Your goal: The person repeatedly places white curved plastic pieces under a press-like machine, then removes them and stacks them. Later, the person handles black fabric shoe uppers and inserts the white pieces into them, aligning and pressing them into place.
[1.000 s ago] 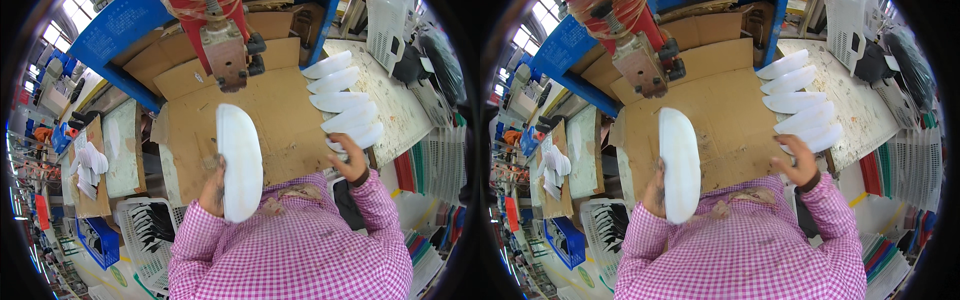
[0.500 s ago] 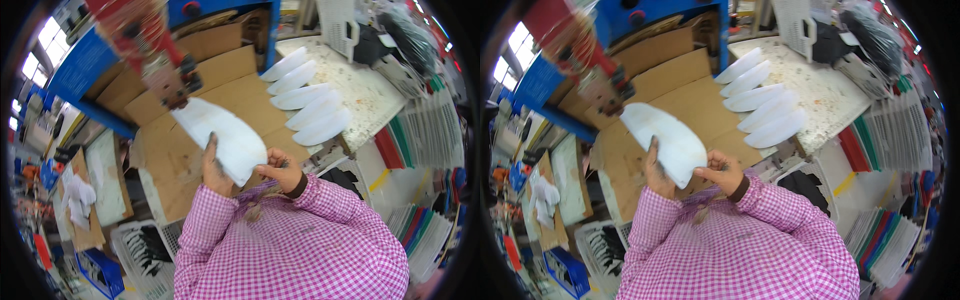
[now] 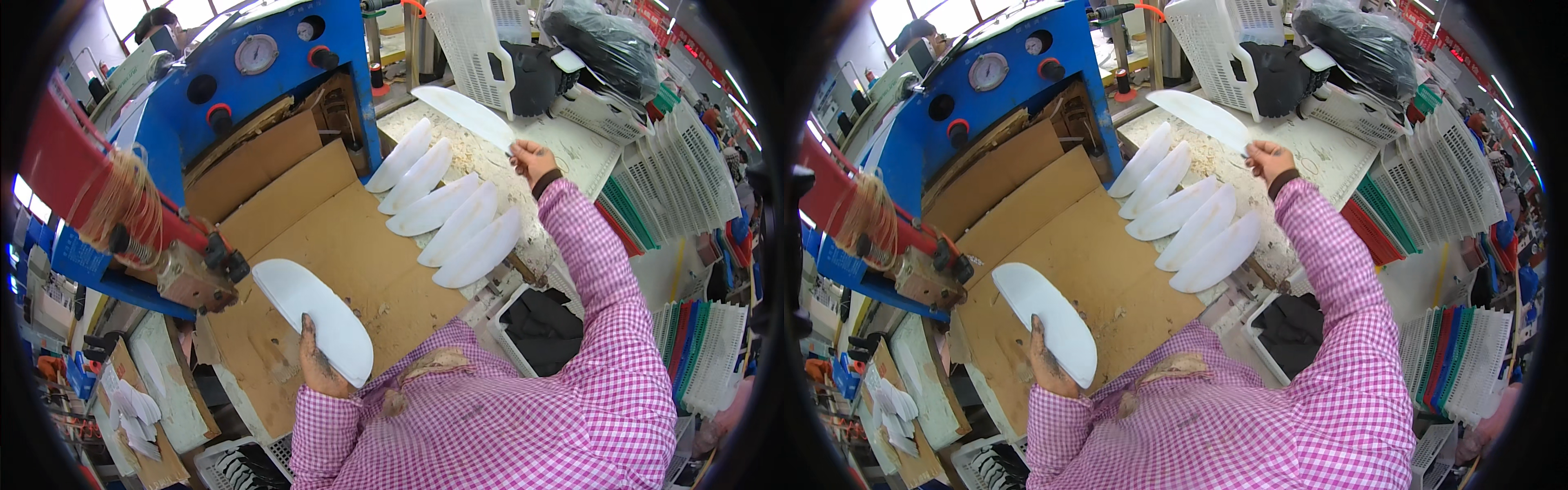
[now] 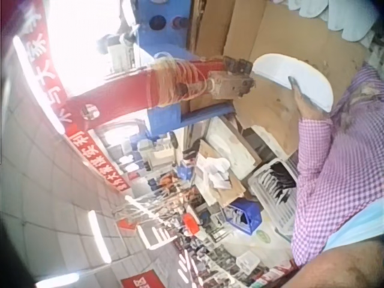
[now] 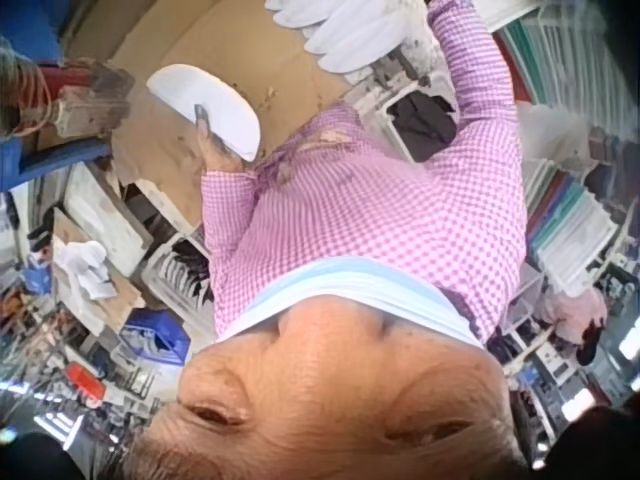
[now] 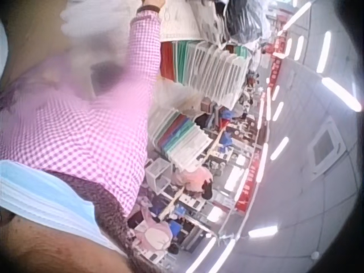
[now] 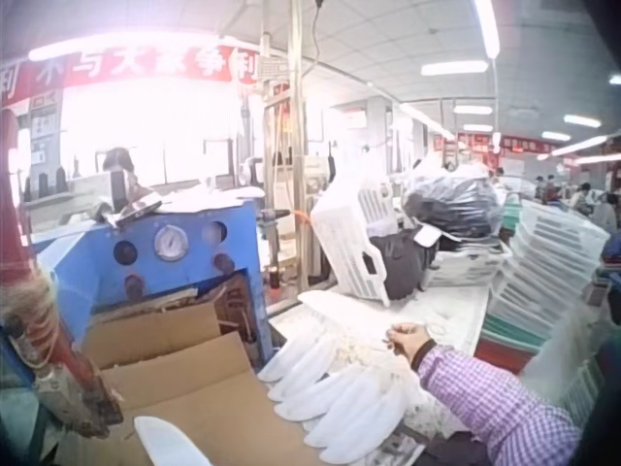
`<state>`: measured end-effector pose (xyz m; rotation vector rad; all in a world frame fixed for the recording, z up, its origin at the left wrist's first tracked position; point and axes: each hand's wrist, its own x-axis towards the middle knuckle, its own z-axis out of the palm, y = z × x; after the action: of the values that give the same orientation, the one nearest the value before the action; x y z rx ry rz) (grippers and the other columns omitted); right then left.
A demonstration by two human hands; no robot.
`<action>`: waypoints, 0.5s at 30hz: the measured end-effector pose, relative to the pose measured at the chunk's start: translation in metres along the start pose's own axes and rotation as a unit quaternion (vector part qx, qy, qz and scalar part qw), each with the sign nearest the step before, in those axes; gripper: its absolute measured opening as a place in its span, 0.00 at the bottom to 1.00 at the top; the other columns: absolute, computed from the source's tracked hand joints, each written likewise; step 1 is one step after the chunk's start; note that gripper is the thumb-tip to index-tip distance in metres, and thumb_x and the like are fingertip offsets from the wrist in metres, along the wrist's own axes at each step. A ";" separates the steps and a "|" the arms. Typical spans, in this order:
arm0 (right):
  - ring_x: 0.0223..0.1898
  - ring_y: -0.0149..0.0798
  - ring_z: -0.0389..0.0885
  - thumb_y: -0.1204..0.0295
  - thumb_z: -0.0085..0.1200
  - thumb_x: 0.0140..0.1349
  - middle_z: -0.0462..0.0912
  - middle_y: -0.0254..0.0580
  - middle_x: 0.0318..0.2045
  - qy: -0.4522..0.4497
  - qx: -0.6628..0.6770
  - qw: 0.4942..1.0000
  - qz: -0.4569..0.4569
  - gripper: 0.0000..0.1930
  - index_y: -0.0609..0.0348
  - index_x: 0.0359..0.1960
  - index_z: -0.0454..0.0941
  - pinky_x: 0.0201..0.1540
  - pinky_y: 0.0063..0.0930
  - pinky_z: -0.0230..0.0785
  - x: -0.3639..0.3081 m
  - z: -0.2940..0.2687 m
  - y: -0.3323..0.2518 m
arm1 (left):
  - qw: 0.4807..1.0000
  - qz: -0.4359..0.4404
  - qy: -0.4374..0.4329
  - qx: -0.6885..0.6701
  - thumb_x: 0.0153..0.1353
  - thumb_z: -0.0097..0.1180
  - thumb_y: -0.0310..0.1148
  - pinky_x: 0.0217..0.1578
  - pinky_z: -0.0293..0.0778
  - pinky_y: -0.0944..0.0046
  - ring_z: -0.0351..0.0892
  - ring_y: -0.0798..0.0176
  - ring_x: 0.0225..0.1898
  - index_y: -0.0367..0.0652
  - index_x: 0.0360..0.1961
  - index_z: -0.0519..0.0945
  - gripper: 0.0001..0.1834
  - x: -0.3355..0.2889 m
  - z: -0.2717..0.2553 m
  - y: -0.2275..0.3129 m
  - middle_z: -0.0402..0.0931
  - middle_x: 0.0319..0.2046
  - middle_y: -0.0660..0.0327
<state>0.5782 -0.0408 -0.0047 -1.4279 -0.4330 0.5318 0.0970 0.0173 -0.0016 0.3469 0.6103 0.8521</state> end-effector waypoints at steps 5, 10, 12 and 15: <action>0.21 0.29 0.75 0.73 0.57 0.60 0.79 0.37 0.25 0.055 -0.035 0.998 0.023 0.14 0.67 0.45 0.75 0.22 0.21 0.70 0.095 -0.008 0.017 | 0.999 0.006 0.035 -0.002 0.66 0.45 0.44 0.43 0.79 0.53 0.78 0.52 0.45 0.42 0.58 0.65 0.24 0.004 -0.002 -0.002 0.74 0.47 0.48; 0.21 0.31 0.75 0.75 0.54 0.61 0.78 0.39 0.24 0.078 -0.041 0.994 0.063 0.12 0.66 0.46 0.76 0.24 0.26 0.77 0.159 0.013 0.037 | 0.999 -0.003 0.036 -0.004 0.66 0.45 0.44 0.41 0.80 0.52 0.79 0.52 0.44 0.42 0.57 0.65 0.23 0.011 0.001 -0.001 0.75 0.45 0.49; 0.23 0.33 0.77 0.76 0.53 0.62 0.79 0.41 0.26 0.098 -0.077 0.989 0.074 0.13 0.66 0.47 0.75 0.26 0.27 0.78 0.176 0.021 0.043 | 0.995 0.009 0.095 0.004 0.65 0.46 0.46 0.36 0.80 0.55 0.79 0.51 0.38 0.40 0.55 0.66 0.24 0.011 0.006 -0.004 0.76 0.41 0.47; 0.26 0.35 0.79 0.76 0.50 0.64 0.80 0.45 0.31 0.153 -0.125 0.973 0.120 0.16 0.67 0.52 0.71 0.30 0.30 0.79 0.196 0.026 0.047 | 0.993 0.004 0.114 -0.002 0.64 0.47 0.48 0.34 0.80 0.57 0.79 0.50 0.35 0.39 0.54 0.67 0.25 0.009 0.013 -0.005 0.76 0.39 0.45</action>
<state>0.7181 0.0984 -0.0553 -1.7867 -0.0794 0.4494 0.1130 0.0211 0.0026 0.2501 0.8188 0.9077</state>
